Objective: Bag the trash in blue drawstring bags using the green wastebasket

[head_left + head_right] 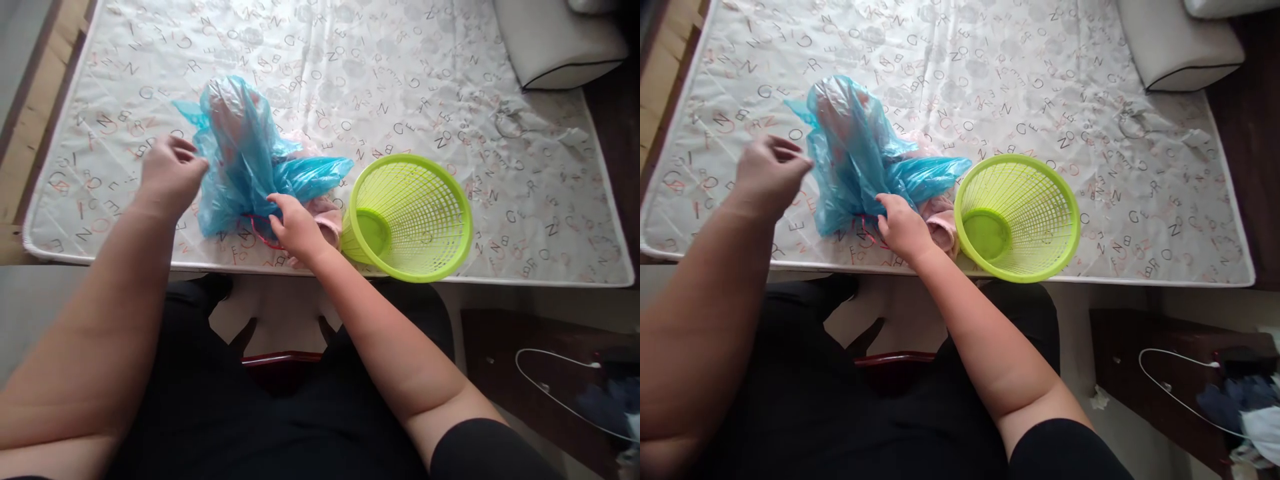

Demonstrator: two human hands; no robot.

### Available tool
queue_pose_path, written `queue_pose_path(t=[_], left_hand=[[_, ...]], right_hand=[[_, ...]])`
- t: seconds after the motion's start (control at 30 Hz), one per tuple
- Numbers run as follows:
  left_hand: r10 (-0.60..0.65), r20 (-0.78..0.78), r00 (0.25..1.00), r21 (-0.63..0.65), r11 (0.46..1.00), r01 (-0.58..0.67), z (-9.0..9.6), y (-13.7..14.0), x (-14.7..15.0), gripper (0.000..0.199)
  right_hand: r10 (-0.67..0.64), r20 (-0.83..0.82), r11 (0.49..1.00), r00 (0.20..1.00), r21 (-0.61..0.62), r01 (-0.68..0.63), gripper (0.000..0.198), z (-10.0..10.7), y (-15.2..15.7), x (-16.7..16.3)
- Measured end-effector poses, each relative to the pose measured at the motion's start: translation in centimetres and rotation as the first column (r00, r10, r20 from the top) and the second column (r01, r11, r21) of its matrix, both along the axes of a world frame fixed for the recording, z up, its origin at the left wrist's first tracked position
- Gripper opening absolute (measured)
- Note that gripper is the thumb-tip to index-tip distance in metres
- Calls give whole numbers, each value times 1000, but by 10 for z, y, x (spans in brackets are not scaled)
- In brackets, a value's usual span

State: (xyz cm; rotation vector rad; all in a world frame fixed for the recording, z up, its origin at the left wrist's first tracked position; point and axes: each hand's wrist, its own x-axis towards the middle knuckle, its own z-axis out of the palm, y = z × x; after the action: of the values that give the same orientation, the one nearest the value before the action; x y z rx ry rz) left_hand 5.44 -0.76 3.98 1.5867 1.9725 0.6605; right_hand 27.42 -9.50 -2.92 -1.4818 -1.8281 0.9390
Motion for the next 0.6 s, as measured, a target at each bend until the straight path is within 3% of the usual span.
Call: queue_pose_path(t=[0.03,0.1,0.17,0.23,0.3,0.4,0.47,0.6], left_hand=[[-146,-65,987,-124,983,137,-4,-5,1,39],[-436,-75,897,-320,863,392,-16,-14,3,40],[-580,-100,808,-340,783,520,-31,-20,4,46],[-582,-182,793,-265,805,530,-44,-21,4,53],[-500,-229,835,-193,864,464,-51,-22,5,59],[-352,-265,898,-92,936,339,-47,-22,8,68],[-298,-308,904,-34,953,303,-41,-22,8,70],[-330,-319,889,-45,942,333,-45,-15,2,84]], right_hand=[[-16,-27,1000,1000,22,17,44,-5,2,0],[-46,-94,997,995,63,52,45,-13,5,1],[-57,-158,993,986,91,73,46,-19,8,0],[-55,-200,991,978,106,77,45,-22,10,-1],[-56,-212,991,976,108,80,42,-21,9,-2],[-57,-203,992,978,97,78,39,-15,7,-3],[-52,-198,994,979,85,70,37,-11,5,-2],[-50,-206,995,977,69,65,33,-5,5,0]])
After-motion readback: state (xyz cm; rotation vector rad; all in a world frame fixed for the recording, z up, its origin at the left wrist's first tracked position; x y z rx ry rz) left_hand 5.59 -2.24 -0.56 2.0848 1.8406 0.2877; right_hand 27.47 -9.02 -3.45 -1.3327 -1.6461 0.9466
